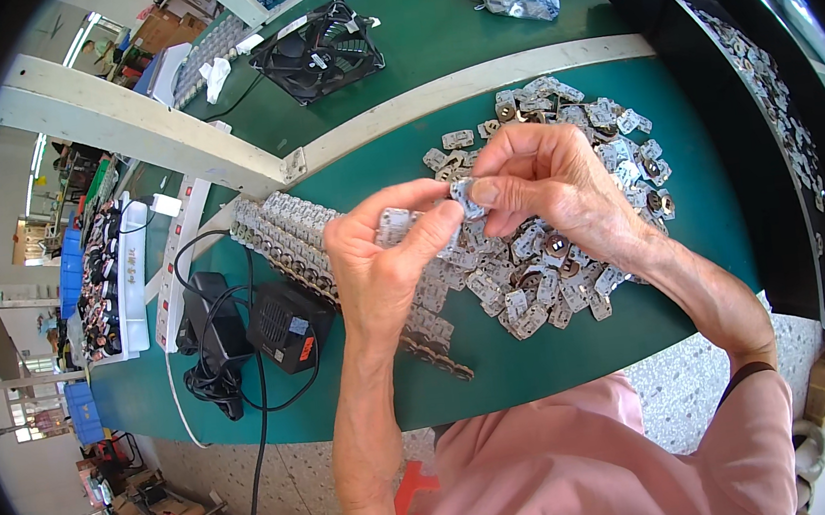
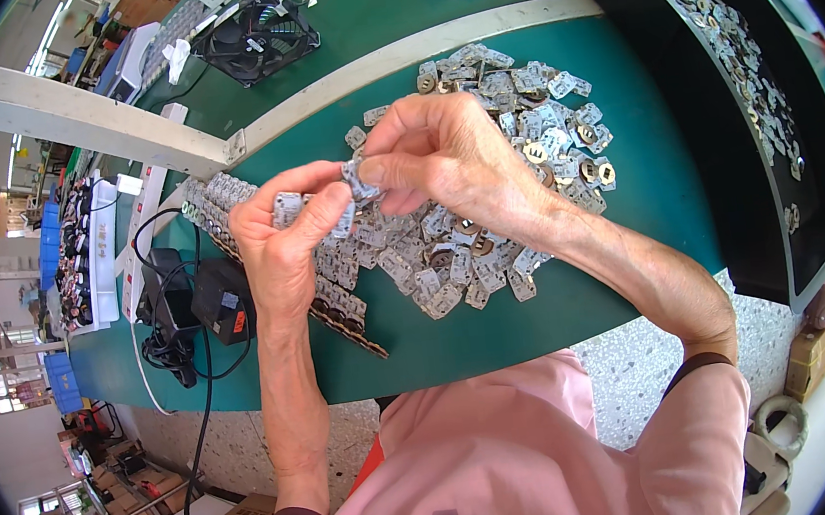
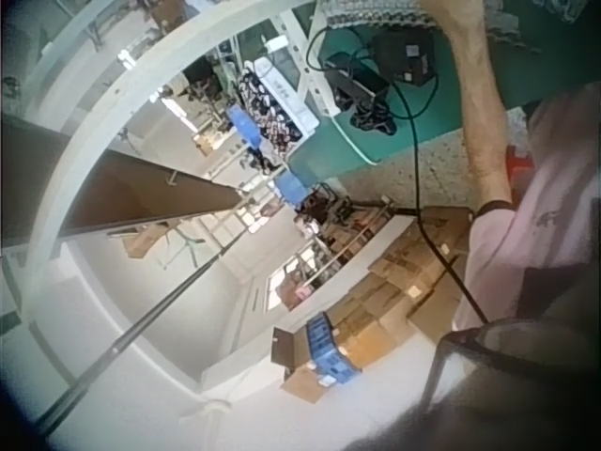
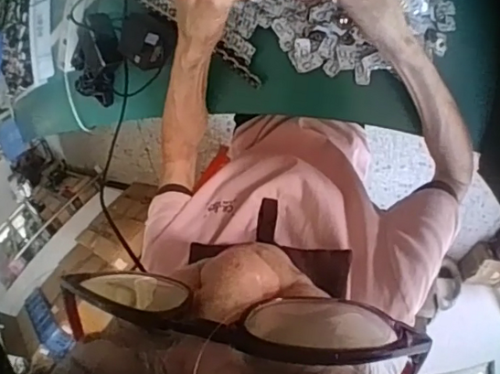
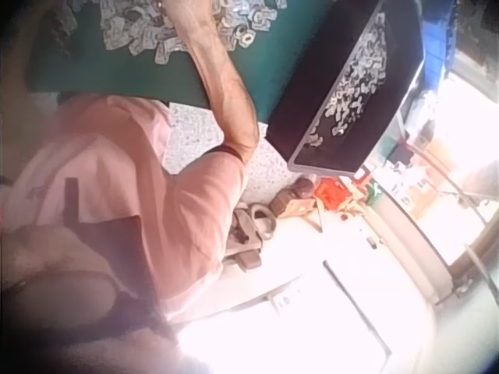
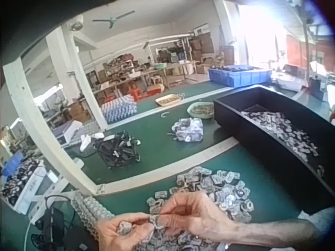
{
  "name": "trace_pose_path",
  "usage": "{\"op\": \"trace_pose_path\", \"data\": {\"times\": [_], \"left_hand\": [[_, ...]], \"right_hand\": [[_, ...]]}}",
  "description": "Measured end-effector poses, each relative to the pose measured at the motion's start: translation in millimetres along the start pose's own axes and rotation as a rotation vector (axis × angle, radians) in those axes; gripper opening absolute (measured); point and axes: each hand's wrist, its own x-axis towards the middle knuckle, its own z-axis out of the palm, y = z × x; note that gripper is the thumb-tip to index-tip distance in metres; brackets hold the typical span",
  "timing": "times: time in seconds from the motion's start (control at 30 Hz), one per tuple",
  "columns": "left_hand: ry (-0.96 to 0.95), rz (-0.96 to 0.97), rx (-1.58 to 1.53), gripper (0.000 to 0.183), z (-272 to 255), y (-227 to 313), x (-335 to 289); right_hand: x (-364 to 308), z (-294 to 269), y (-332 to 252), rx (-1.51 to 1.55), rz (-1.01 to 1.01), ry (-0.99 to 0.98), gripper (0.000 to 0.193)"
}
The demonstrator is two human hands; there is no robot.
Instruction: The person assembles small metal parts into a strip or chain by hand.
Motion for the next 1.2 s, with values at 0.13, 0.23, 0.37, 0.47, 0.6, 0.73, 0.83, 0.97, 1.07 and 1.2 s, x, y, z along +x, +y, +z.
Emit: {"op": "trace_pose_path", "data": {"times": [0.13,0.23,0.37,0.47,0.6,0.73,0.83,0.97,1.07,1.2], "left_hand": [[-0.047,0.072,0.101,0.013,0.7,0.1,-1.1],[-0.043,0.007,0.083,0.012,0.5,1.4,-2.0],[0.035,-0.085,-0.001,0.010,-1.5,4.9,-1.4],[-0.092,-0.003,0.256,0.014,4.3,4.2,-3.5],[-0.123,0.162,0.377,0.018,6.2,-6.2,-2.8],[-0.177,0.157,0.384,0.016,1.0,-7.2,0.4],[-0.174,0.180,0.373,0.013,1.2,-5.6,0.7],[-0.066,-0.118,-0.138,0.014,-3.4,-4.4,5.7],[-0.127,-0.176,-0.485,0.017,-3.8,-4.3,6.6],[-0.146,-0.176,-0.461,0.017,-8.4,-7.4,4.9]], "right_hand": [[-1.0,2.9,4.8,0.008,0.010,-0.040,0.009],[-0.2,1.3,7.9,0.003,-0.030,-0.044,0.011],[6.3,-14.5,-0.5,0.067,-0.061,0.103,0.010],[7.2,-14.3,-2.7,0.107,-0.084,0.156,0.011],[8.5,-8.9,2.4,0.123,-0.062,0.142,0.012],[6.7,-10.8,2.1,0.120,-0.075,0.142,0.013],[6.3,-10.5,3.1,0.130,-0.055,0.130,0.015],[4.2,-5.2,5.0,0.158,-0.043,0.090,0.014],[2.5,-0.4,3.2,0.102,-0.002,0.044,0.012],[-1.7,4.4,1.4,0.073,0.016,0.007,0.012]]}}
